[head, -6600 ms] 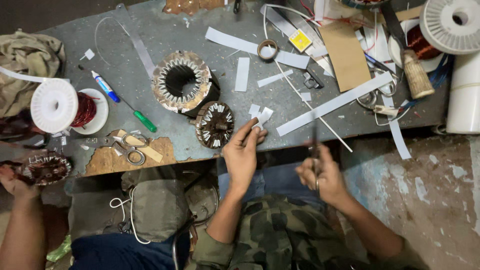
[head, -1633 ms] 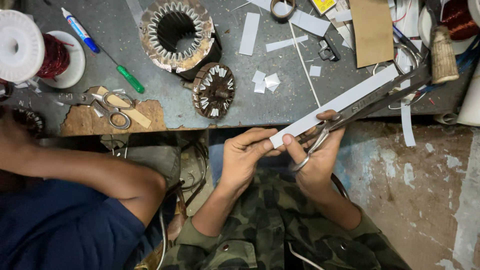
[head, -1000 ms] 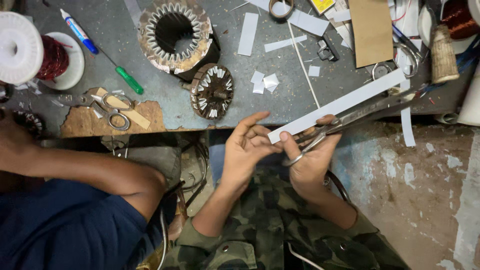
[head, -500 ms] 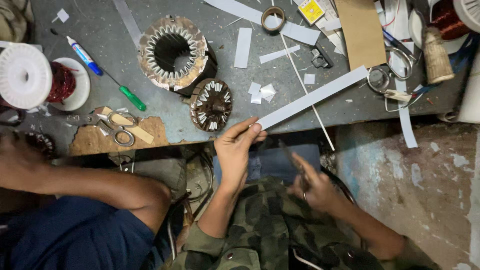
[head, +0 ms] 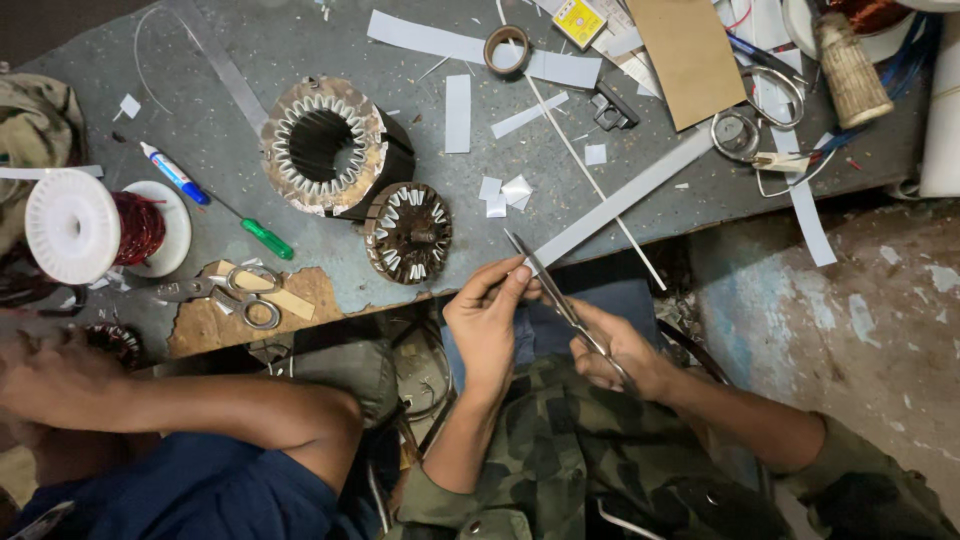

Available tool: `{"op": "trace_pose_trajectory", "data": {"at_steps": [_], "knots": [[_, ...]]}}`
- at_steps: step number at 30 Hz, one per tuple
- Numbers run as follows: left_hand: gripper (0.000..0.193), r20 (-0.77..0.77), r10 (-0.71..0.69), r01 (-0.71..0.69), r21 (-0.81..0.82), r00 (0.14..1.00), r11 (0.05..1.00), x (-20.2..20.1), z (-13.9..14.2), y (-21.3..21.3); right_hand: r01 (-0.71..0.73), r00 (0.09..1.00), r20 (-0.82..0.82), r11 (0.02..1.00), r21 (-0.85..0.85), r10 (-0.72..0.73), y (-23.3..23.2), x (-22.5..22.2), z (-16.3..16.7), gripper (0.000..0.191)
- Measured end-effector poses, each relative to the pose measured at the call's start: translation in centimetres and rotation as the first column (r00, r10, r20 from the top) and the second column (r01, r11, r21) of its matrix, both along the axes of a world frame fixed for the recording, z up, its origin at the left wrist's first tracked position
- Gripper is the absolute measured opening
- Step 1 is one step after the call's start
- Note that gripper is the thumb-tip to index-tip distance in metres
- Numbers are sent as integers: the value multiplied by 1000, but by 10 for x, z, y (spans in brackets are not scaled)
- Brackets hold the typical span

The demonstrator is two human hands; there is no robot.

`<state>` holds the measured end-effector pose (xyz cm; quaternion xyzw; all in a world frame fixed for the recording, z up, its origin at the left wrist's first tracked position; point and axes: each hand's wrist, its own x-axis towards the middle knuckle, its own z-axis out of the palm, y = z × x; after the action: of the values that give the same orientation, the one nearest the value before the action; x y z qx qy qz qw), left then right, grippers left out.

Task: The person cuts white strips with shears and inserts them into the slots of a motor rotor. They repeat this process multiple times, handling the rotor and strips by hand.

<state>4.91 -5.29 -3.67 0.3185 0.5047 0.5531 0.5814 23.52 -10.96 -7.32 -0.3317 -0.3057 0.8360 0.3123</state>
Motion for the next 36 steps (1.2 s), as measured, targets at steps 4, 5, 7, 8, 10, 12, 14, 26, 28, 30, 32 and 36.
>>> {"op": "trace_pose_trajectory", "data": {"at_steps": [4,5,7,8,10,12,14,26,28,30,32,36], "knots": [[18,9,6,-6,-36,1000,999,1,-4,-2,-29,993,117,999,29,25,1,1,2,91],[18,13,8,-7,-51,1000,999,1,-5,-2,-30,991,129,999,35,25,2,1,1,90],[19,44,28,-24,-87,999,996,3,-8,-2,-42,983,183,998,51,32,3,1,0,88],[20,60,40,-33,-106,997,994,3,-9,-2,-53,974,223,997,60,38,4,1,-1,88],[20,70,40,-30,-142,997,989,3,-10,-2,-68,961,271,995,70,47,5,0,-2,88],[21,78,43,-30,-160,996,987,3,-12,-2,-74,957,286,995,65,53,5,0,-2,87],[22,85,49,-35,-159,995,987,3,-13,-3,-74,956,290,995,74,49,5,0,-3,84],[29,-188,76,-67,57,979,996,-8,-4,39,257,888,259,878,405,-380,26,3,20,72],[29,-157,104,-84,129,982,988,-9,-3,34,267,798,312,766,584,-516,35,-1,23,72],[28,-99,114,-104,108,988,989,-11,-4,21,196,663,346,600,776,-664,43,-7,26,74],[26,-12,125,-125,-3,992,992,-13,-7,4,34,557,453,564,825,-696,53,-13,26,80],[23,129,121,-79,-290,984,954,-31,-22,-23,-324,280,838,776,541,-468,56,-28,26,93]]}}
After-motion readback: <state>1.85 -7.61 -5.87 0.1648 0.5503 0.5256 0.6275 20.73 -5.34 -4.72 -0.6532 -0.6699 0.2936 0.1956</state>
